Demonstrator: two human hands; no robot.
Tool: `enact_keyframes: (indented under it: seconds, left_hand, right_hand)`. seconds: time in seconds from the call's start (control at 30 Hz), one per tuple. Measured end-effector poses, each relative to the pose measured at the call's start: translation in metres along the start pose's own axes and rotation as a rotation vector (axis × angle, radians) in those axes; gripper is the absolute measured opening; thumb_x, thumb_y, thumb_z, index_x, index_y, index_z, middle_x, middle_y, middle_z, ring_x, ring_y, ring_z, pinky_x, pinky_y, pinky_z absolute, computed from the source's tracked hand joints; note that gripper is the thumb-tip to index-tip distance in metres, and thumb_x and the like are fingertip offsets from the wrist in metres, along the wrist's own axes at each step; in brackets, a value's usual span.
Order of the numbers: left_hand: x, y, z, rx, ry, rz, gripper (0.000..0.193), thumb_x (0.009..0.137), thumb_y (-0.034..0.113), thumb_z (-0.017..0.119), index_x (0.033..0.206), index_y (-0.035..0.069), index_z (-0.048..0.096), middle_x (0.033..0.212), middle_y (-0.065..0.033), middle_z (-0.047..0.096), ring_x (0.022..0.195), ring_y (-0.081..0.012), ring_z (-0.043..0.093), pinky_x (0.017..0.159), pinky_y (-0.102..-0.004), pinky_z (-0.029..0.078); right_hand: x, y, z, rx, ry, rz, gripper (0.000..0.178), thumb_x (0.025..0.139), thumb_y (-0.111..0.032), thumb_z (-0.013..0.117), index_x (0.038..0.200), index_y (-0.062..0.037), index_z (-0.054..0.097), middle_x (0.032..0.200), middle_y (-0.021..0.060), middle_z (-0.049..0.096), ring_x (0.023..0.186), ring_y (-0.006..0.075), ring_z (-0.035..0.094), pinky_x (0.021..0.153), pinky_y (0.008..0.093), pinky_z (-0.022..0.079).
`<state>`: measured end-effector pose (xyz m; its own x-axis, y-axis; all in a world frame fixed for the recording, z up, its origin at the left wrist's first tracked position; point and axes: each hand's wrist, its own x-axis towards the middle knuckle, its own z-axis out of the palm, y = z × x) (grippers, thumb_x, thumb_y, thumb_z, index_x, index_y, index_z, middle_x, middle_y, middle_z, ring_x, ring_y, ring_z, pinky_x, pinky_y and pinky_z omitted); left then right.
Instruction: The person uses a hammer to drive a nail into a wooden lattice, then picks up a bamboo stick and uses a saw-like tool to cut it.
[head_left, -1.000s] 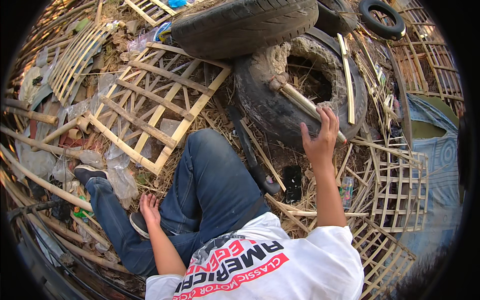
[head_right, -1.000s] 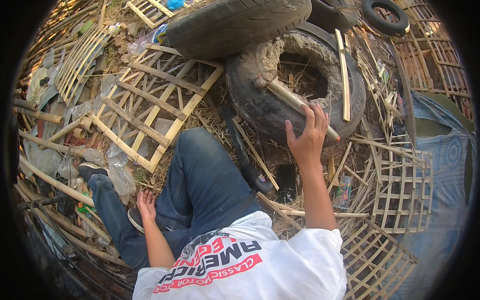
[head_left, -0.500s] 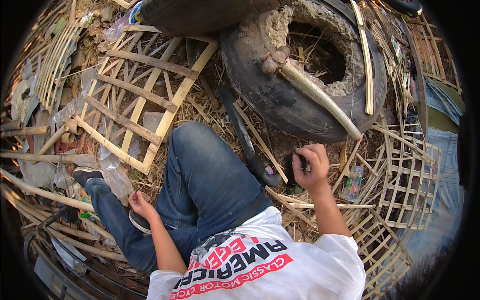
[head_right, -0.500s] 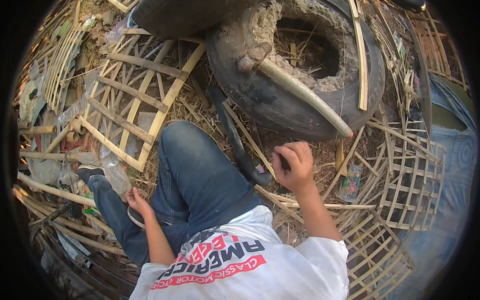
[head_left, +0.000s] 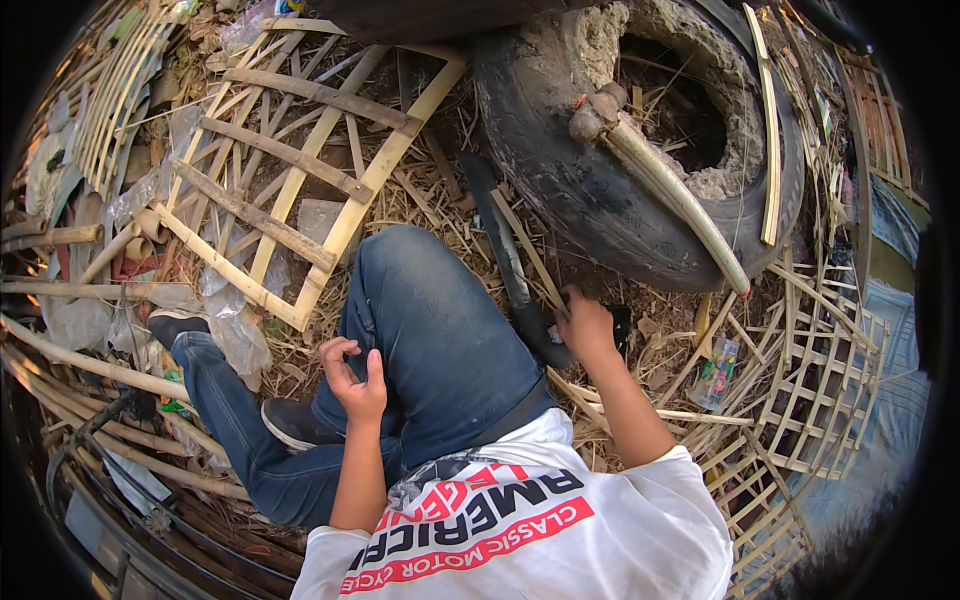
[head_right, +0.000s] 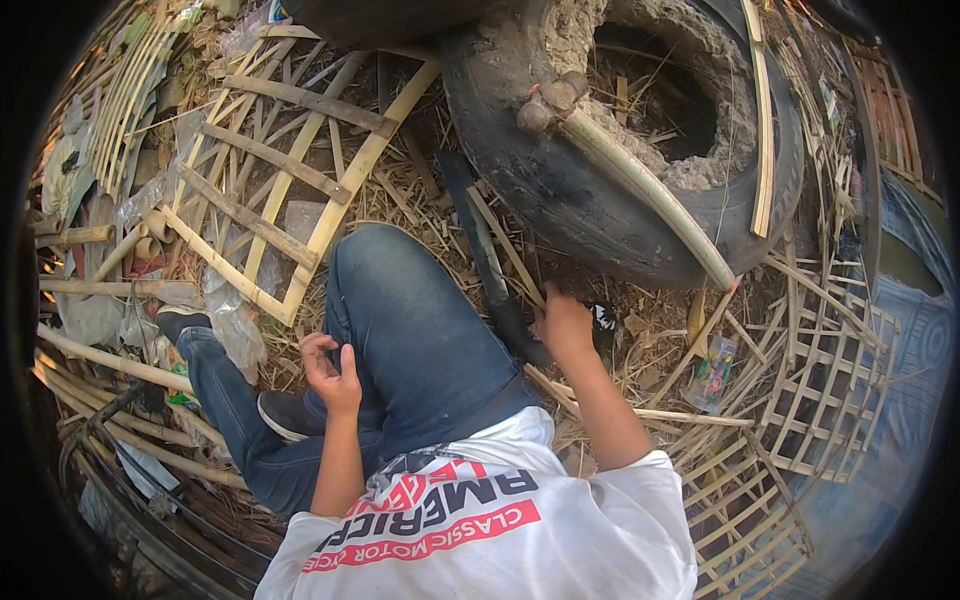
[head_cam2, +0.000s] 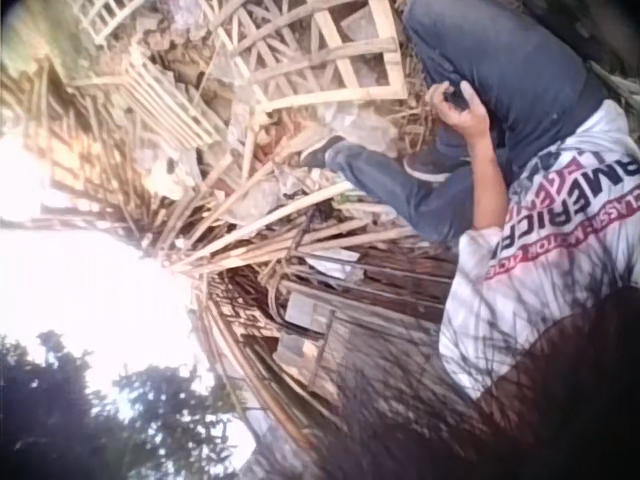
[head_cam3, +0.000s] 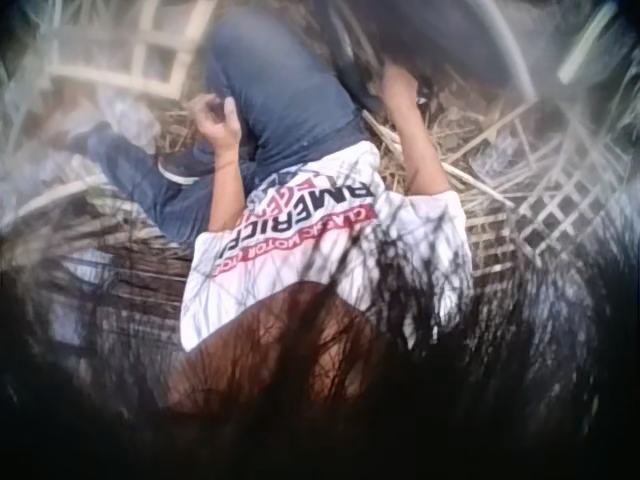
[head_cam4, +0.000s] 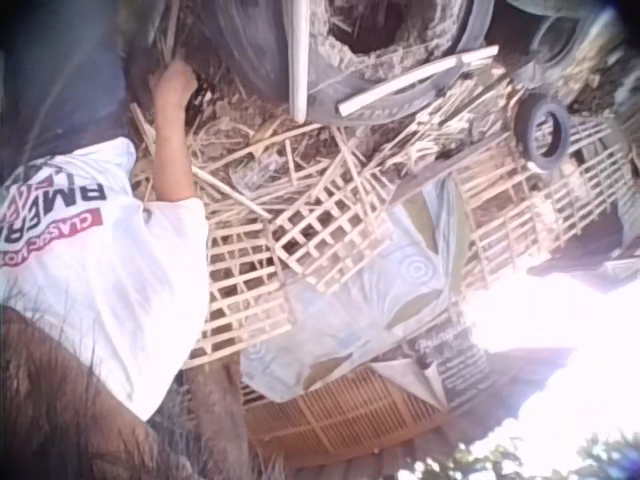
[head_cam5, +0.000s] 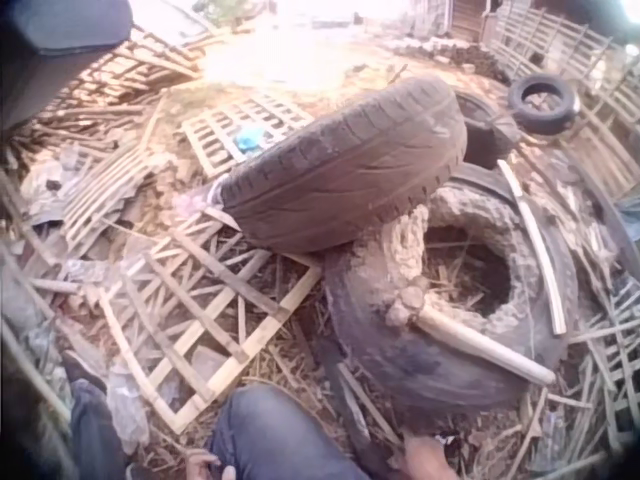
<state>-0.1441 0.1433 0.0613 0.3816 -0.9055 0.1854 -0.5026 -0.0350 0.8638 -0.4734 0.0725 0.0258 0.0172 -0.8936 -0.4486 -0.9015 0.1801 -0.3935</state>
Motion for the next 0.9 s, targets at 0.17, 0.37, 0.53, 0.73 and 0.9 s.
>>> enact_keyframes:
  seconds: [0.17,0.37,0.53,0.73,0.9]
  left_hand:
    - [-0.002,-0.01,-0.014,0.0,0.054,-0.023,0.026,0.077,0.003,0.063,0.098,0.003,0.049,0.096,-0.0098,0.046,0.079,-0.0185,0.045,0.074,-0.03,0.04]
    - [0.012,-0.006,-0.032,-0.068,0.147,-0.018,0.024,0.08,0.004,0.061,0.1,0.003,0.049,0.097,-0.0082,0.046,0.082,-0.017,0.045,0.078,-0.0294,0.039]
    - [0.036,0.051,-0.029,-0.332,-0.104,-0.166,0.035,0.082,0.007,0.062,0.114,0.0,0.051,0.099,-0.0053,0.049,0.092,-0.0152,0.046,0.088,-0.0287,0.036]
    - [0.028,0.082,-0.027,-0.847,-0.523,-0.217,0.038,0.093,0.031,0.054,0.107,-0.005,0.059,0.11,-0.0133,0.056,0.103,-0.0183,0.052,0.094,-0.0326,0.038]
    - [0.043,0.063,-0.052,-0.713,-0.468,-0.641,0.031,0.097,0.023,0.046,0.089,-0.001,0.063,0.075,-0.0067,0.062,0.058,-0.0095,0.056,0.051,-0.022,0.045]
  right_hand:
    - [-0.004,-0.003,-0.003,0.25,0.093,0.021,0.015,0.079,-0.012,0.066,0.08,0.0005,0.06,0.068,0.015,0.063,0.063,0.0299,0.063,0.059,0.0376,0.049]
    - [-0.033,-0.04,-0.033,0.652,0.16,-0.173,0.01,0.084,-0.004,0.064,0.084,0.0013,0.055,0.066,0.0084,0.062,0.06,0.0093,0.058,0.055,0.0235,0.045]
    - [-0.053,-0.105,-0.059,0.766,-0.04,-0.351,0.011,0.09,-0.008,0.059,0.089,0.0005,0.052,0.074,0.0053,0.061,0.062,0.0061,0.053,0.056,0.0195,0.043]
    - [-0.093,-0.185,-0.04,1.218,-0.646,-0.146,0.012,0.096,-0.015,0.049,0.096,-0.0028,0.047,0.075,0.0078,0.059,0.057,0.0099,0.055,0.05,0.0216,0.046]
    - [-0.09,-0.236,0.02,1.398,-0.615,-0.108,0.015,0.098,-0.018,0.042,0.094,-0.0042,0.043,0.075,0.0111,0.059,0.062,0.0184,0.061,0.059,0.0297,0.054]
